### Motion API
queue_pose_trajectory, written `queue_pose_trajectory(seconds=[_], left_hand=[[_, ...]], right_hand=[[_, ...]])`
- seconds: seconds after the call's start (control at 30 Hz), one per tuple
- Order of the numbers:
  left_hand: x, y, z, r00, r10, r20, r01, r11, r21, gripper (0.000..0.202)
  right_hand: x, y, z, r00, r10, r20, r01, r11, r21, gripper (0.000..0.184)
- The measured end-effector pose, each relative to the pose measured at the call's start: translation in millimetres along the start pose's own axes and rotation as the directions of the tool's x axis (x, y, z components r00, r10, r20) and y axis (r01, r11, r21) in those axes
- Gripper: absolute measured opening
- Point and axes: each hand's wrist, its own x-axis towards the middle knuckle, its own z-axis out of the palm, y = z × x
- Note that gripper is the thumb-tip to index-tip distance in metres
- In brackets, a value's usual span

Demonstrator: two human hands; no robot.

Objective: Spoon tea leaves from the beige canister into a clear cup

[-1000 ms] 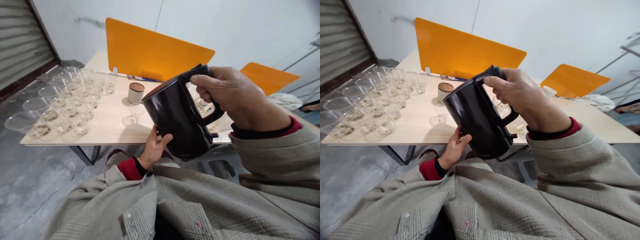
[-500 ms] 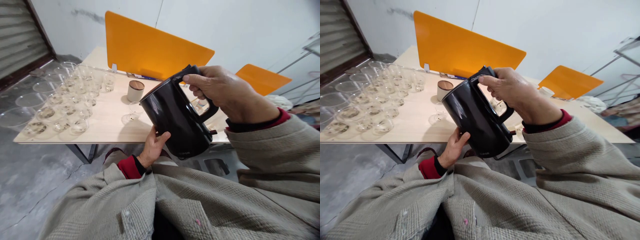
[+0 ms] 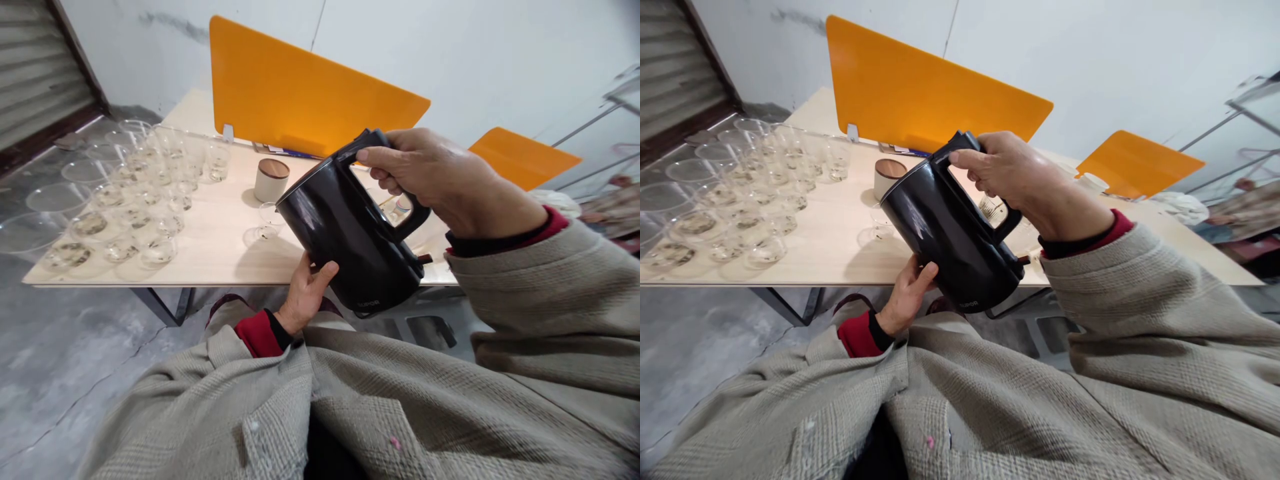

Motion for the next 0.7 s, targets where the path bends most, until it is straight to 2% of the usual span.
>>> queue_pose_trajectory(seconds=[0.1, 0.23, 0.53, 0.7], left_hand=[[0, 0, 0.0, 1.0, -0.007, 0.002, 0.007, 1.0, -0.008, 0.08], [0, 0, 0.0, 1.0, -0.01, 0.002, 0.01, 1.0, -0.021, 0.078], [-1, -4, 0.4, 1.0, -0.012, -0.001, 0.012, 1.0, -0.014, 0.084], [-2, -4, 1.7, 1.0, -0.015, -0.004, 0.014, 1.0, -0.019, 0.084]], right_hand=[[1, -5, 2, 0.996, 0.089, 0.014, -0.087, 0.988, -0.126, 0.045], [4, -6, 4, 0.992, 0.126, 0.0, -0.125, 0.984, -0.126, 0.042], [11, 7, 2, 0.998, 0.049, 0.027, -0.044, 0.987, -0.157, 0.034], [11, 6, 3, 0.996, 0.066, 0.066, -0.057, 0.989, -0.136, 0.036]])
